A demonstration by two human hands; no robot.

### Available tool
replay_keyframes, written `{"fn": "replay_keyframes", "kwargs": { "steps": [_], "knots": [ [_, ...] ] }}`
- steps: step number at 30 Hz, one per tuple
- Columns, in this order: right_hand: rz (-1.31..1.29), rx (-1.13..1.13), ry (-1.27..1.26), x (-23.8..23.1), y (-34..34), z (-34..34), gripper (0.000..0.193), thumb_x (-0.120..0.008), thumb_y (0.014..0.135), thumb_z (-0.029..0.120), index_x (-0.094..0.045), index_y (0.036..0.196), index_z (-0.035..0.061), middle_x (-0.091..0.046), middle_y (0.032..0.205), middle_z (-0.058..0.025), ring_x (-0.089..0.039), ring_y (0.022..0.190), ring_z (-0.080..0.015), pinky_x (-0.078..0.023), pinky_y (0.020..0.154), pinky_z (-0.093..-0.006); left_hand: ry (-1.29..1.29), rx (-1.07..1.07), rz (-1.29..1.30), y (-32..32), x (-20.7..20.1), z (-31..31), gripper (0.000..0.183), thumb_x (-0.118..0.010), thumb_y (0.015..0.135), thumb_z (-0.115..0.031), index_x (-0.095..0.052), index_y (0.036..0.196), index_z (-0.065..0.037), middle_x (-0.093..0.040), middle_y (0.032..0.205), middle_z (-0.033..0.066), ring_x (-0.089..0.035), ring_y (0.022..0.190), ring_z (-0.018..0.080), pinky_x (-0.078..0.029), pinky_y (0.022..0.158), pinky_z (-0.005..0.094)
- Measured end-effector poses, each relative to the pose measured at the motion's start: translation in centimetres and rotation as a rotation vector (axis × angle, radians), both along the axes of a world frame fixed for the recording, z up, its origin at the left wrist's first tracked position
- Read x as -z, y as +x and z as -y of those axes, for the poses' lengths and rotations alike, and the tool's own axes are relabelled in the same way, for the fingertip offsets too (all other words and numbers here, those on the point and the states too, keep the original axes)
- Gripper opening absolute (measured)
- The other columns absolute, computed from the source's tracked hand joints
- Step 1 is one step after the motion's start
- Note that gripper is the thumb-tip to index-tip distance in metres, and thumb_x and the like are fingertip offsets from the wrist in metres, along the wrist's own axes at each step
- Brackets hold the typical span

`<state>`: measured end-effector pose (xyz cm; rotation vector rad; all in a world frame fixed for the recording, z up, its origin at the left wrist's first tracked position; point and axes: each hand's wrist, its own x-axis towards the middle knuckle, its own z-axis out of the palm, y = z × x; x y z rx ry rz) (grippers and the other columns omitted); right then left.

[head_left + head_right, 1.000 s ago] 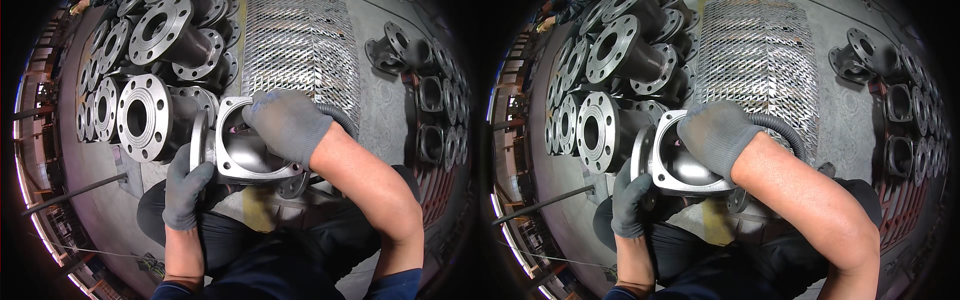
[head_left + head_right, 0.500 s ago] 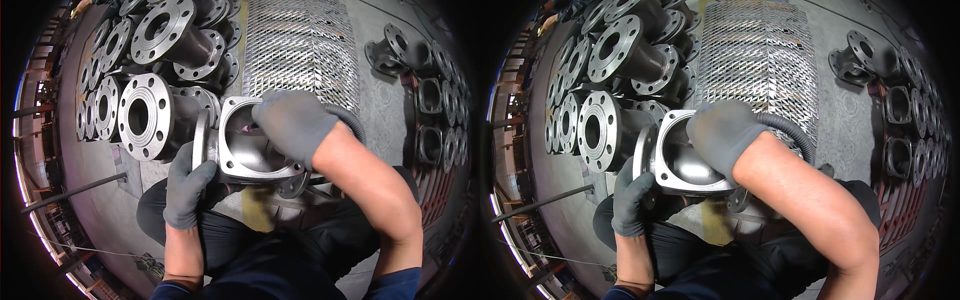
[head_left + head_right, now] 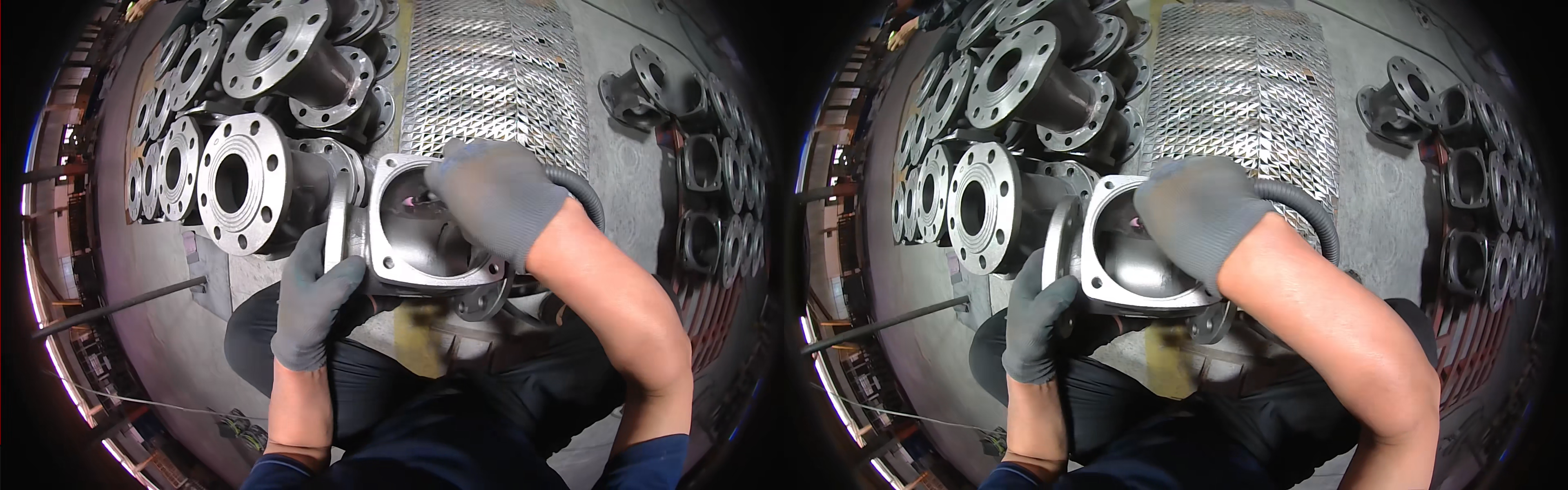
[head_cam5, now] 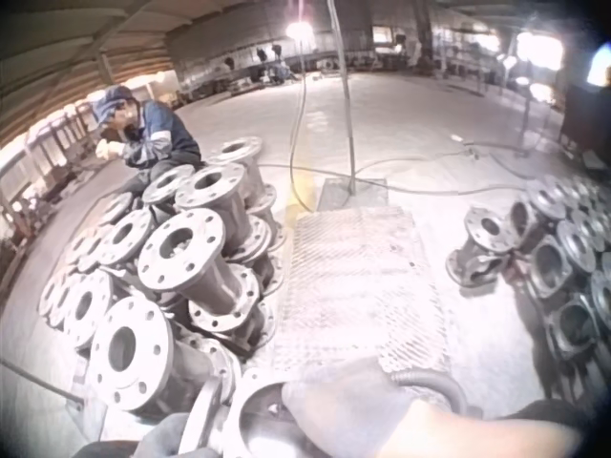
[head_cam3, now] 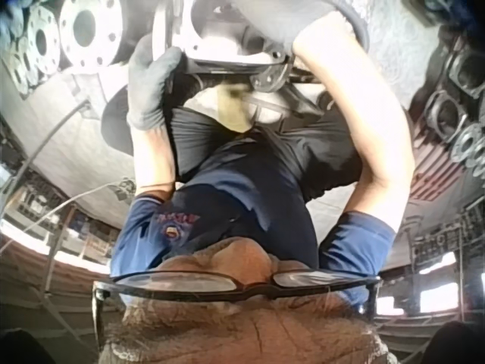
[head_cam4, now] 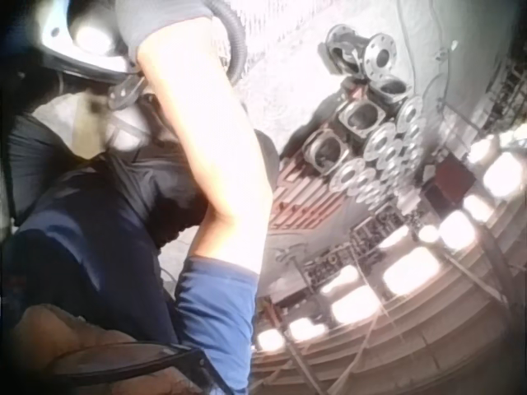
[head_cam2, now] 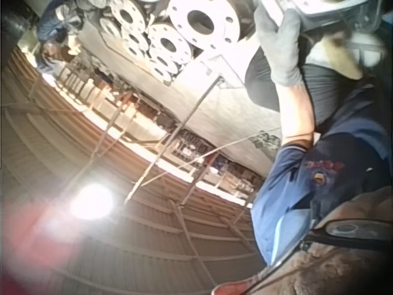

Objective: The recorder is using a rotary tool to grind and smooth the surface of a metal flange part.

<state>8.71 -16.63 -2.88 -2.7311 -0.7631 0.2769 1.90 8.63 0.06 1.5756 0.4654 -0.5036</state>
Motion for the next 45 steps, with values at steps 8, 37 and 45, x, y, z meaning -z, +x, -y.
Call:
{"fn": "replay_keyframes", "kwargs": {
  "steps": [8, 37, 45],
  "knots": [
    [-0.100, 0.147, 0.080, -1.2, -3.1, 6.2, 0.018, -0.071, 0.095, 0.011, -0.073, 0.112, 0.0049, -0.070, 0.096, -0.0204, -0.070, 0.093, -0.0443, -0.055, 0.081, -0.0545, 0.190, 0.231, 0.362, -2.3, 0.7, 2.3, 0.057, -0.091, 0.084, -0.023, -0.064, 0.125, 0.006, -0.077, 0.108, 0.0170, -0.075, 0.091, 0.0214, -0.060, 0.085, 0.0378],
    [-0.296, -0.077, -0.375, -15.2, -9.0, 4.7, 0.056, -0.060, 0.092, 0.005, -0.073, 0.145, 0.0196, -0.072, 0.096, -0.0198, -0.073, 0.092, -0.0424, -0.059, 0.083, -0.0530, 0.523, 0.463, 0.862, -9.7, 3.7, 4.2, 0.099, -0.095, 0.074, -0.045, -0.048, 0.142, 0.011, -0.072, 0.081, 0.0235, -0.074, 0.073, 0.0456, -0.059, 0.067, 0.0531],
    [-0.320, -0.120, -0.358, -15.9, -9.6, 3.1, 0.042, -0.068, 0.086, 0.005, -0.078, 0.126, 0.0066, -0.080, 0.096, -0.0224, -0.079, 0.094, -0.0420, -0.063, 0.084, -0.0525, 0.480, 0.525, 0.729, -9.5, 3.5, 3.6, 0.100, -0.096, 0.074, -0.039, -0.048, 0.148, 0.009, -0.073, 0.109, 0.0278, -0.075, 0.093, 0.0477, -0.061, 0.082, 0.0525]
  ]
}}
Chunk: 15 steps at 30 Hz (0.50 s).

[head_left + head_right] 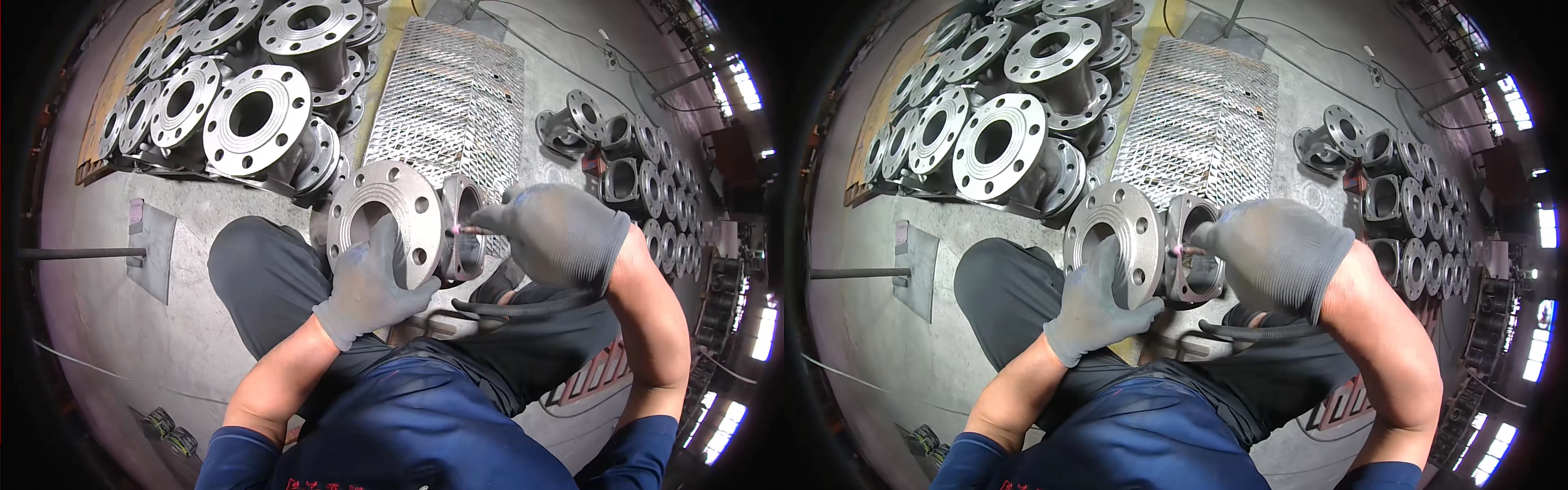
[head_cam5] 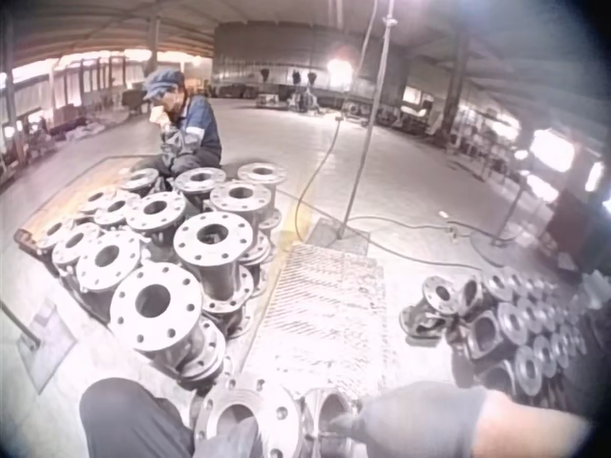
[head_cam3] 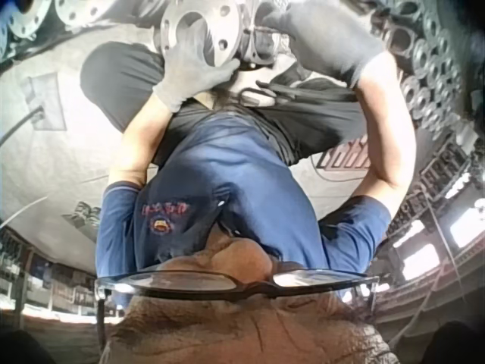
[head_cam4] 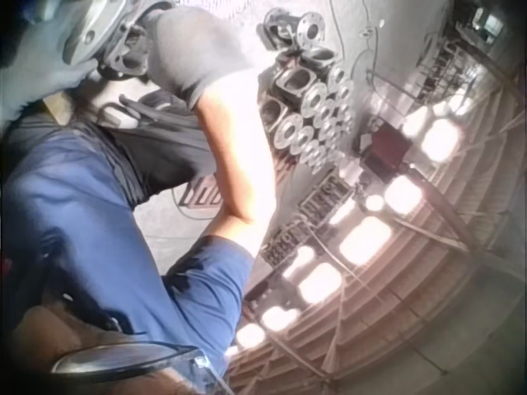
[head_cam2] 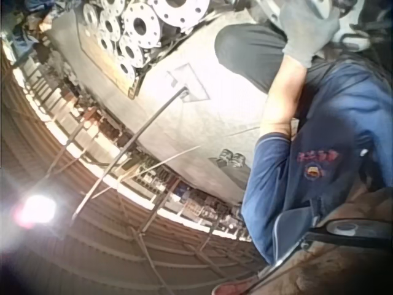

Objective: The recorder is using a rotary tool to grind and smooth the surface of a metal flange part.

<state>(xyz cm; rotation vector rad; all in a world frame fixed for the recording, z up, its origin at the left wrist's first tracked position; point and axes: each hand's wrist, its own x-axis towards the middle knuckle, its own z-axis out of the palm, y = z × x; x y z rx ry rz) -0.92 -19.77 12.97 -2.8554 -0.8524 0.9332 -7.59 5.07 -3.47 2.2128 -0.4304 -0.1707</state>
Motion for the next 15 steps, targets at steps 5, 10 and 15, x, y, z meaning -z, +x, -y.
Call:
{"fn": "replay_keyframes", "kwargs": {
  "steps": [5, 10, 15],
  "knots": [
    [-0.063, -0.066, -0.093, -0.4, -0.4, -1.1, 0.035, -0.070, 0.085, 0.006, -0.078, 0.120, 0.0034, -0.079, 0.097, -0.0233, -0.080, 0.095, -0.0420, -0.064, 0.083, -0.0512, 0.020, -0.002, -0.015, -0.1, 0.2, 0.2, 0.100, -0.096, 0.073, -0.037, -0.048, 0.147, 0.009, -0.075, 0.106, 0.0272, -0.077, 0.092, 0.0473, -0.061, 0.082, 0.0517],
    [0.054, -0.071, -0.051, -0.5, -1.0, -1.0, 0.028, -0.071, 0.086, 0.006, -0.079, 0.112, 0.0028, -0.078, 0.094, -0.0219, -0.080, 0.093, -0.0407, -0.064, 0.079, -0.0499, 0.000, -0.002, 0.016, 0.0, 0.0, 0.1, 0.099, -0.097, 0.073, -0.036, -0.048, 0.147, 0.009, -0.076, 0.106, 0.0276, -0.077, 0.092, 0.0462, -0.061, 0.082, 0.0507],
    [0.069, -0.152, -0.031, -0.4, -1.7, -1.5, 0.021, -0.072, 0.090, 0.013, -0.078, 0.108, 0.0040, -0.078, 0.095, -0.0203, -0.080, 0.089, -0.0361, -0.064, 0.078, -0.0490, 0.009, -0.003, 0.017, -0.1, 0.3, 0.0, 0.100, -0.096, 0.071, -0.035, -0.048, 0.147, 0.009, -0.075, 0.106, 0.0279, -0.077, 0.094, 0.0456, -0.061, 0.084, 0.0504]
  ]
}}
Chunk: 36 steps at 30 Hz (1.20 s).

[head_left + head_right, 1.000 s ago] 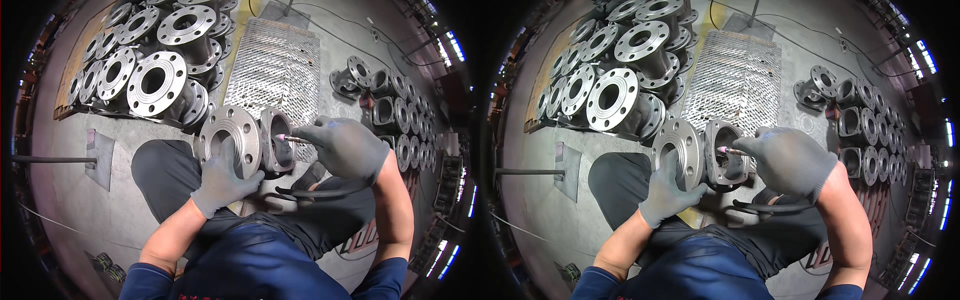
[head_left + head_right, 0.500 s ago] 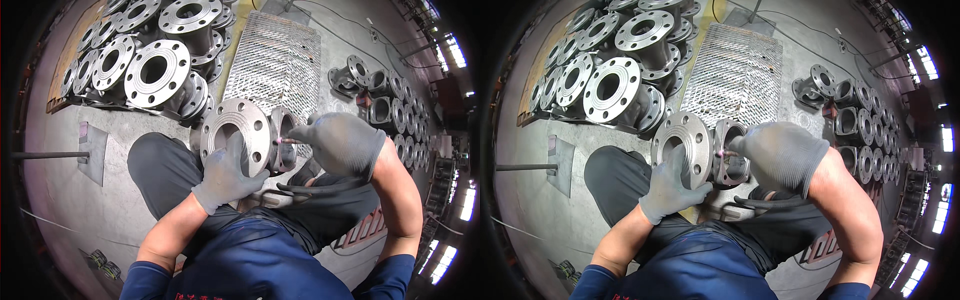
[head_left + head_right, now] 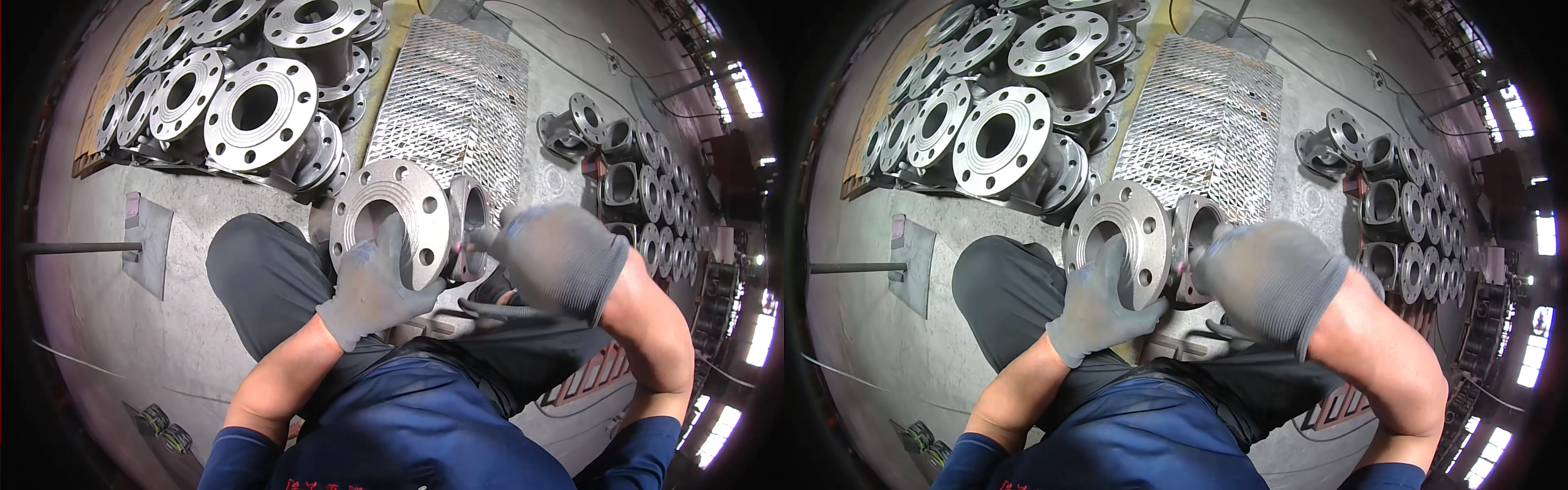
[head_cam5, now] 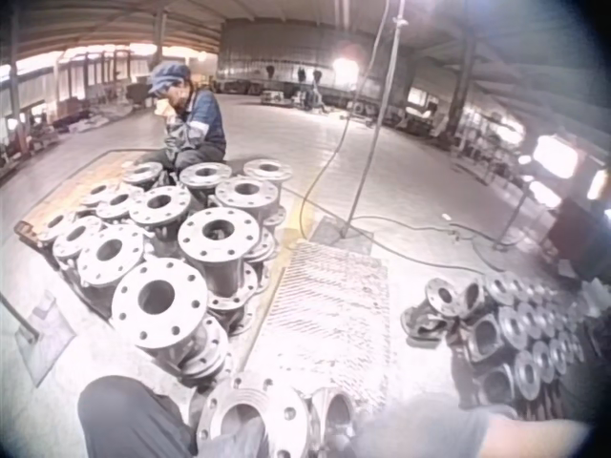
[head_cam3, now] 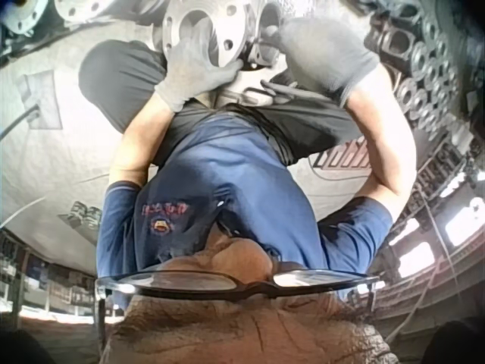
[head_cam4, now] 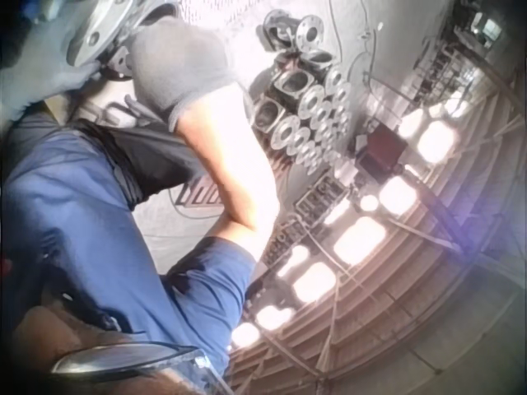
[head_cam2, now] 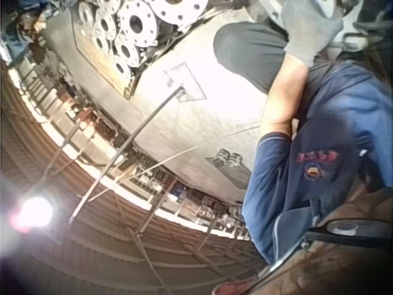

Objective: The recorder is using a rotary tool to grind and smooth the surface of a metal flange part.

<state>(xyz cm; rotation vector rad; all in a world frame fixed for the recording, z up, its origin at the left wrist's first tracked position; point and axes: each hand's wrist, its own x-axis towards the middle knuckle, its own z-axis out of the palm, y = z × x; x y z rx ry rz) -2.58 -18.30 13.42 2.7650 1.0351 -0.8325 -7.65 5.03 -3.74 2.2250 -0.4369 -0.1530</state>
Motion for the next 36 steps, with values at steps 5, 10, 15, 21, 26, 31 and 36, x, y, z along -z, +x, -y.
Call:
{"fn": "replay_keyframes", "kwargs": {
  "steps": [5, 10, 15, 21, 26, 31, 36],
  "knots": [
    [0.074, 0.006, 0.075, 0.7, 0.3, -0.4, 0.020, -0.072, 0.092, 0.014, -0.077, 0.107, 0.0024, -0.077, 0.094, -0.0194, -0.080, 0.090, -0.0356, -0.064, 0.078, -0.0485, -0.028, 0.007, -0.021, 0.2, -0.3, 0.2, 0.099, -0.095, 0.070, -0.034, -0.049, 0.147, 0.008, -0.076, 0.107, 0.0271, -0.077, 0.095, 0.0457, -0.061, 0.084, 0.0508],
    [0.198, -0.055, 0.234, 1.3, 0.2, 0.5, 0.015, -0.070, 0.092, 0.014, -0.079, 0.098, 0.0028, -0.078, 0.089, -0.0190, -0.080, 0.084, -0.0368, -0.065, 0.074, -0.0465, -0.045, 0.003, -0.053, 0.2, -0.4, 0.1, 0.099, -0.095, 0.070, -0.033, -0.049, 0.148, 0.007, -0.077, 0.108, 0.0260, -0.077, 0.096, 0.0461, -0.061, 0.085, 0.0512],
    [0.114, -0.025, 0.081, 1.0, 0.9, -0.4, 0.015, -0.070, 0.091, 0.013, -0.080, 0.095, 0.0019, -0.078, 0.087, -0.0193, -0.081, 0.083, -0.0367, -0.065, 0.073, -0.0466, -0.038, -0.005, -0.040, 0.2, -0.3, 0.1, 0.099, -0.094, 0.069, -0.032, -0.049, 0.148, 0.006, -0.077, 0.111, 0.0255, -0.077, 0.096, 0.0460, -0.061, 0.085, 0.0520],
    [0.080, 0.004, 0.017, 0.9, 1.5, -0.7, 0.025, -0.073, 0.092, 0.016, -0.077, 0.113, 0.0035, -0.076, 0.092, -0.0187, -0.080, 0.089, -0.0366, -0.064, 0.074, -0.0475, -0.048, 0.007, -0.011, 0.2, -0.3, 0.2, 0.099, -0.094, 0.070, -0.032, -0.049, 0.149, 0.006, -0.077, 0.110, 0.0258, -0.077, 0.097, 0.0468, -0.061, 0.085, 0.0520],
    [0.057, -0.142, 0.027, 0.2, 0.8, -0.1, 0.041, -0.074, 0.094, 0.018, -0.073, 0.134, 0.0054, -0.074, 0.095, -0.0179, -0.078, 0.091, -0.0369, -0.062, 0.074, -0.0482, -0.040, 0.004, -0.091, 0.6, -1.1, 0.2, 0.099, -0.094, 0.070, -0.032, -0.048, 0.149, 0.007, -0.076, 0.109, 0.0257, -0.077, 0.096, 0.0472, -0.060, 0.084, 0.0525],
    [0.062, -0.026, -0.025, 1.0, 0.7, -0.4, 0.045, -0.076, 0.093, 0.016, -0.070, 0.137, 0.0036, -0.073, 0.099, -0.0172, -0.078, 0.089, -0.0362, -0.061, 0.072, -0.0472, -0.032, -0.028, -0.119, 0.4, -0.9, 0.3, 0.097, -0.094, 0.069, -0.033, -0.050, 0.146, 0.007, -0.075, 0.109, 0.0252, -0.076, 0.097, 0.0477, -0.060, 0.084, 0.0529],
    [0.017, 0.036, 0.057, 0.3, 0.1, 0.2, 0.035, -0.072, 0.093, 0.011, -0.072, 0.127, 0.0035, -0.074, 0.097, -0.0183, -0.078, 0.090, -0.0380, -0.061, 0.076, -0.0483, -0.040, -0.052, -0.081, 0.4, -0.5, 0.2, 0.096, -0.097, 0.069, -0.033, -0.052, 0.144, 0.007, -0.075, 0.109, 0.0237, -0.076, 0.095, 0.0454, -0.060, 0.084, 0.0505]
  ]
}}
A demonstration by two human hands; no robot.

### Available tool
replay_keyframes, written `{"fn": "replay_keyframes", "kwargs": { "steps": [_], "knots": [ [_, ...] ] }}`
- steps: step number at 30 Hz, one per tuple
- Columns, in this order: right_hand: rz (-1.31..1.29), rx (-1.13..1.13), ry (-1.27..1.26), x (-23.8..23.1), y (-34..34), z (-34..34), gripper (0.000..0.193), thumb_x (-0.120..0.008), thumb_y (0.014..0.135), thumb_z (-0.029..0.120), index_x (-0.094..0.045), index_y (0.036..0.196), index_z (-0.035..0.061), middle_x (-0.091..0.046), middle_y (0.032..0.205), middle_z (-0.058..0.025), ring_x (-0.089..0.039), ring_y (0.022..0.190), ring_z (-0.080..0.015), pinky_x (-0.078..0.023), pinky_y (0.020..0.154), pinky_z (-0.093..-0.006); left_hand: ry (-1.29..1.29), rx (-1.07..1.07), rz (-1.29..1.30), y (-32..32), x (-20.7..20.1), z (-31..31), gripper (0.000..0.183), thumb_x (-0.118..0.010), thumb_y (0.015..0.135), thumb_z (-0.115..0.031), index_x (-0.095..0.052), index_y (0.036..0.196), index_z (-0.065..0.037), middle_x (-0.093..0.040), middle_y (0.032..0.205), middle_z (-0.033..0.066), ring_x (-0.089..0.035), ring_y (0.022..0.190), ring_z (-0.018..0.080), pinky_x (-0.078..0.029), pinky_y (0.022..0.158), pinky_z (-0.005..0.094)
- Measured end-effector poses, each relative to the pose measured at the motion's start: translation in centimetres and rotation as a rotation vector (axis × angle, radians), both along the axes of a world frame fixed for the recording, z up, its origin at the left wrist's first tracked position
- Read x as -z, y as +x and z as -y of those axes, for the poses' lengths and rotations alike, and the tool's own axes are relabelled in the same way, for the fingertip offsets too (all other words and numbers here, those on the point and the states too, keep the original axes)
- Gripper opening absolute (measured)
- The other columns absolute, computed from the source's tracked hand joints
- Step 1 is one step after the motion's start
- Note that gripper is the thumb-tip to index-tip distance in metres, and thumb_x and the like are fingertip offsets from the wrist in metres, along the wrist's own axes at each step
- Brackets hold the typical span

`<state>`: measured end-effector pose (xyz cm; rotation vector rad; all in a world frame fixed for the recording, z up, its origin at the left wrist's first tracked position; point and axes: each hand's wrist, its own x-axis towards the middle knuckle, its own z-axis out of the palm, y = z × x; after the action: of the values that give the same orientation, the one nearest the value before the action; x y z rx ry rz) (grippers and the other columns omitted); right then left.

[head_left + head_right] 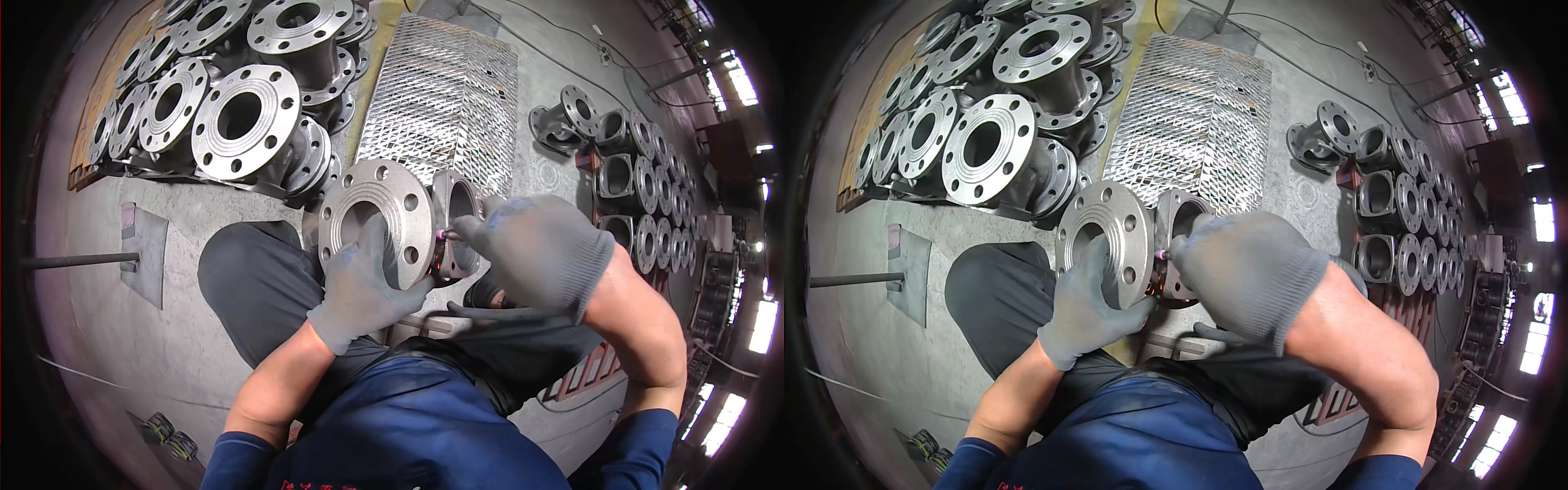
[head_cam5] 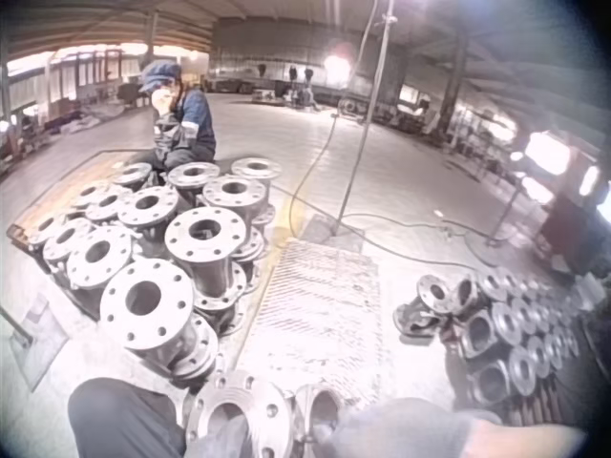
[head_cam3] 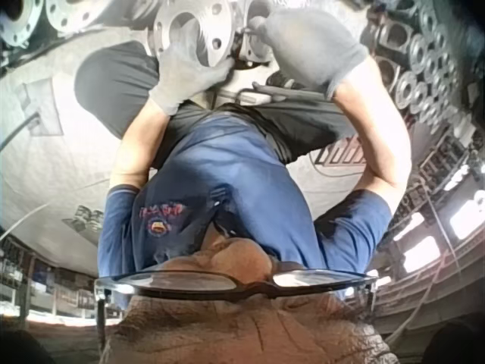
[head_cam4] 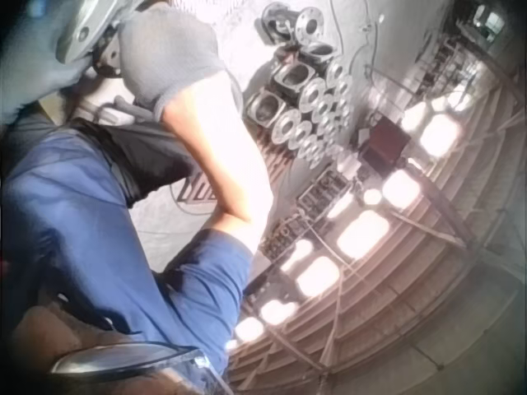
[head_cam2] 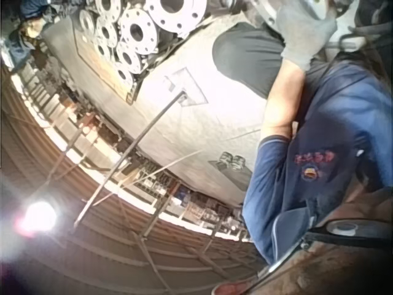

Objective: The recorder is using a rotary tool to grind and smooth the surface of a metal flange part.

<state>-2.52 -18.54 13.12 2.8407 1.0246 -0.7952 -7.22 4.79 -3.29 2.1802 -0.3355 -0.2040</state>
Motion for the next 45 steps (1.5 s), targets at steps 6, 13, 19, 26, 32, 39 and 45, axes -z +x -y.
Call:
{"fn": "replay_keyframes", "kwargs": {
  "steps": [6, 13, 19, 26, 32, 39, 45],
  "knots": [
    [0.183, 0.434, 0.334, 3.8, -4.1, 2.5, 0.045, -0.065, 0.097, 0.003, -0.066, 0.142, 0.0048, -0.073, 0.100, -0.0247, -0.075, 0.091, -0.0435, -0.059, 0.081, -0.0527, -0.085, -0.079, -0.010, 0.2, -0.4, -0.7, 0.085, -0.097, 0.078, -0.021, -0.052, 0.144, 0.006, -0.078, 0.114, 0.0185, -0.077, 0.097, 0.0251, -0.061, 0.087, 0.0405],
    [-0.058, 0.824, 1.008, 8.9, -11.6, -0.7, 0.048, -0.070, 0.102, 0.006, -0.062, 0.150, -0.0007, -0.075, 0.112, -0.0243, -0.077, 0.097, -0.0391, -0.061, 0.085, -0.0436, -0.297, -0.076, -0.193, 0.1, -1.4, -1.7, 0.082, -0.093, 0.082, -0.018, -0.050, 0.147, 0.006, -0.073, 0.126, 0.0172, -0.072, 0.113, 0.0225, -0.058, 0.099, 0.0397],
    [0.036, 0.823, 1.116, 12.4, -13.2, -3.1, 0.047, -0.066, 0.099, 0.003, -0.062, 0.145, -0.0035, -0.072, 0.116, -0.0257, -0.077, 0.095, -0.0393, -0.060, 0.085, -0.0448, -0.489, -0.056, -0.381, -0.6, -1.4, -1.2, 0.083, -0.088, 0.088, -0.009, -0.043, 0.157, 0.004, -0.072, 0.132, 0.0120, -0.070, 0.115, 0.0169, -0.056, 0.102, 0.0353],
    [-0.478, 1.314, 1.323, 12.8, -12.7, -4.6, 0.034, -0.065, 0.104, 0.005, -0.061, 0.135, -0.0078, -0.075, 0.098, -0.0152, -0.076, 0.073, -0.0160, -0.060, 0.066, -0.0319, -0.511, -0.091, -0.406, -2.7, -1.4, 0.4, 0.082, -0.085, 0.089, -0.001, -0.040, 0.157, 0.005, -0.071, 0.130, 0.0129, -0.071, 0.114, 0.0168, -0.059, 0.100, 0.0345],
    [-0.340, 1.280, 1.321, 13.2, -13.1, -4.6, 0.033, -0.065, 0.103, 0.004, -0.061, 0.133, -0.0087, -0.075, 0.090, -0.0164, -0.079, 0.075, -0.0195, -0.061, 0.069, -0.0339, -0.476, -0.123, -0.337, -3.9, -1.8, 1.7, 0.079, -0.081, 0.092, 0.002, -0.038, 0.158, 0.008, -0.071, 0.130, 0.0143, -0.072, 0.111, 0.0172, -0.060, 0.096, 0.0332],
    [-0.495, 1.308, 1.405, 13.6, -12.8, -4.5, 0.033, -0.064, 0.101, 0.003, -0.061, 0.133, -0.0083, -0.076, 0.091, -0.0173, -0.078, 0.075, -0.0204, -0.062, 0.072, -0.0358, -0.552, -0.184, -0.382, -4.2, -1.6, 2.0, 0.065, -0.083, 0.093, -0.001, -0.044, 0.144, 0.007, -0.074, 0.120, 0.0141, -0.073, 0.104, 0.0154, -0.061, 0.091, 0.0329],
    [-0.389, 1.290, 1.342, 13.9, -13.0, -4.9, 0.033, -0.064, 0.101, 0.004, -0.062, 0.131, -0.0089, -0.076, 0.096, -0.0177, -0.077, 0.078, -0.0191, -0.062, 0.073, -0.0353, -0.585, -0.202, -0.346, -4.2, -1.5, 2.0, 0.059, -0.081, 0.093, 0.000, -0.045, 0.140, 0.006, -0.074, 0.119, 0.0143, -0.073, 0.103, 0.0157, -0.061, 0.091, 0.0324]
  ]
}}
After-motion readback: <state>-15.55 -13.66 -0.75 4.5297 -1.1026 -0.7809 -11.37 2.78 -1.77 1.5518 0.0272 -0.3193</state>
